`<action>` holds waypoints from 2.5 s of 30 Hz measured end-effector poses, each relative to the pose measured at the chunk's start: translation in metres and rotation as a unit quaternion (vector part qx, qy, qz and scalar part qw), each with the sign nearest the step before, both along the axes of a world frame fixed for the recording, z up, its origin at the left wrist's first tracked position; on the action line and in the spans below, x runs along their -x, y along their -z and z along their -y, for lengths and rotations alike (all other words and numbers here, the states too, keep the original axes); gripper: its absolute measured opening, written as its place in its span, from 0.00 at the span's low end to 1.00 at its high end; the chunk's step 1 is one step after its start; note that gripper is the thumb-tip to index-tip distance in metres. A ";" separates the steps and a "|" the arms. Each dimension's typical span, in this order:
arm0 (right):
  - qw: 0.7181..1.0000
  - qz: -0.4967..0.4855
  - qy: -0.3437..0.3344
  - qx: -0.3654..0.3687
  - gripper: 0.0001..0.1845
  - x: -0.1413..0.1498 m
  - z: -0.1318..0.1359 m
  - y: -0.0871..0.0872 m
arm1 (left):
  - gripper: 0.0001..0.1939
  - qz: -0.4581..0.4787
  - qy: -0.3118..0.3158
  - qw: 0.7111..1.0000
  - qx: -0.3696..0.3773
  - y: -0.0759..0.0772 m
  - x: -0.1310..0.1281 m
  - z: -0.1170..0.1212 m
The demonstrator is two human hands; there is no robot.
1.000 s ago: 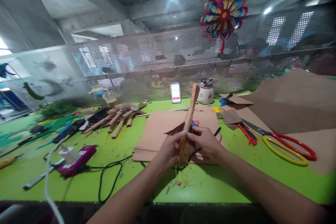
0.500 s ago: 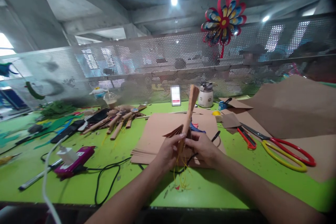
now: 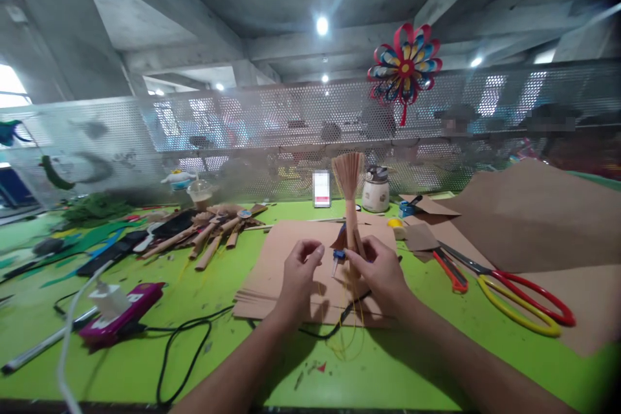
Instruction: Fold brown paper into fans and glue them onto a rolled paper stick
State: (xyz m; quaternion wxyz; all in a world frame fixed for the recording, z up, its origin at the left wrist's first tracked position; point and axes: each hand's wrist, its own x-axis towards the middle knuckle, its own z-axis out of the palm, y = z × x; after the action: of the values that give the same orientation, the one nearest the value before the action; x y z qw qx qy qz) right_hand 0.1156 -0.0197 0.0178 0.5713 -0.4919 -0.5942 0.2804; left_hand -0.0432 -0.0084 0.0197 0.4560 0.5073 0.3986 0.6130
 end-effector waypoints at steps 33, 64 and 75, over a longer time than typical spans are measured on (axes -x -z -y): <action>0.996 0.068 -0.009 -0.059 0.16 0.033 0.019 0.017 | 0.13 0.016 0.066 0.998 0.002 -0.007 0.004 0.002; 0.996 -0.087 -0.031 -0.021 0.17 -0.034 -0.029 -0.001 | 0.29 -0.069 0.089 0.991 0.073 -0.027 0.029 -0.015; 0.994 0.040 -0.092 -0.035 0.13 -0.020 -0.017 0.005 | 0.33 -0.134 0.047 0.985 0.093 -0.023 0.056 -0.046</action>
State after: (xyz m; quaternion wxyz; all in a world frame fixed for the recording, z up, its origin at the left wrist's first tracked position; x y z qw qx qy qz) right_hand 0.1359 -0.0028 0.0127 0.5358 -0.4254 -0.6689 0.2908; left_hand -0.0991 0.0374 0.0429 0.4724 0.5582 0.4871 0.4774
